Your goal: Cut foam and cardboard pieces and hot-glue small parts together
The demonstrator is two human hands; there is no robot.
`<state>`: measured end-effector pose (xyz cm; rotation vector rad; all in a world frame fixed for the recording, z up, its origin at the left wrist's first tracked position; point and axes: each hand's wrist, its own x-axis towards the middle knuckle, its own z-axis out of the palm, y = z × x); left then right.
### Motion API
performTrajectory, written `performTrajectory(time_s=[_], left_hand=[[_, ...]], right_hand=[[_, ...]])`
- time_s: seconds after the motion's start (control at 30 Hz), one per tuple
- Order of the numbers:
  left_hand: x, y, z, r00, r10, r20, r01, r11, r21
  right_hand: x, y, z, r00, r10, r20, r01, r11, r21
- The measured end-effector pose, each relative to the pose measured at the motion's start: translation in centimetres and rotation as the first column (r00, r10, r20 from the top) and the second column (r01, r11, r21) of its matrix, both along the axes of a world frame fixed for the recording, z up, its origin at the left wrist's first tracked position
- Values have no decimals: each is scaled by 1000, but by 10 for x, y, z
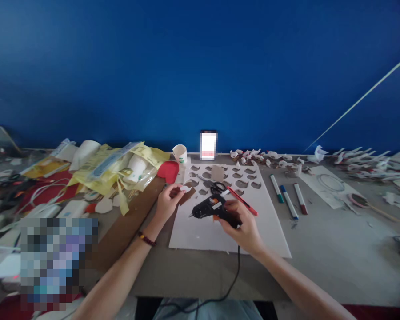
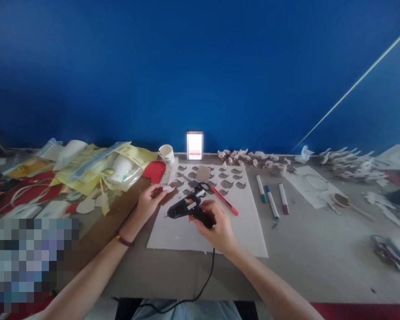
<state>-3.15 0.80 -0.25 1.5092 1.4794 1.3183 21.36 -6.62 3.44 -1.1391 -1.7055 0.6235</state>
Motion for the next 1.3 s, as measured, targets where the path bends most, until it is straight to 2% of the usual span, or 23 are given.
performTrajectory(time_s=[0.13,0.2,0.27,0.37,0.43,0.5,0.53,0.6,0.67,0.73,0.8,0.87,0.93,1.03,1.1,1.13,1.23,1.3], left_hand=[[1,0,0,999,9,-35,-9,1000,-7],[1,-1,2,999,11,-52,-12,1000,-7],[2,-1,4,997,15,-73,-14,1000,5],[3,-1,4,996,21,-87,-19,1000,24],[3,-1,3,994,30,-104,-28,999,22],[3,0,2,990,47,-131,-46,999,11],[3,0,2,989,54,-141,-53,999,5],[3,0,2,988,58,-143,-58,998,1],[3,0,2,988,56,-144,-55,998,8],[3,-1,3,984,62,-166,-59,998,25],[3,-2,3,979,75,-190,-66,996,53],[3,-3,3,976,81,-200,-64,994,89],[3,-5,4,974,71,-214,-43,990,135],[5,-8,8,965,43,-258,12,978,209],[7,-11,12,957,26,-288,47,968,245],[9,-13,13,952,10,-304,71,965,253],[13,-18,15,931,-65,-359,151,964,220],[15,-21,14,908,-117,-402,205,961,185]], right_hand=[[0,-13,-3,991,-16,-130,21,999,38],[2,-18,-9,991,-68,-119,81,991,107],[6,-17,-13,988,-147,-42,153,958,243],[17,-6,-15,962,-256,97,187,872,452],[23,5,-14,924,-314,216,180,859,479],[28,14,-15,902,-300,309,169,907,387],[29,17,-15,912,-275,306,179,934,308],[29,21,-17,962,-217,167,199,973,115],[27,22,-16,986,-138,-90,131,988,-76],[25,21,-14,942,-50,-333,-19,979,-202],[22,22,-11,880,-12,-475,-134,953,-273],[21,22,-10,851,-20,-525,-174,932,-317],[20,23,-13,858,-45,-512,-144,935,-323],[22,23,-21,930,-123,-346,52,977,-207],[23,21,-23,964,-202,-174,203,979,-11],[24,19,-23,969,-228,-99,239,965,112],[26,16,-19,975,-221,39,183,884,429],[26,15,-15,974,-207,90,126,830,543]])
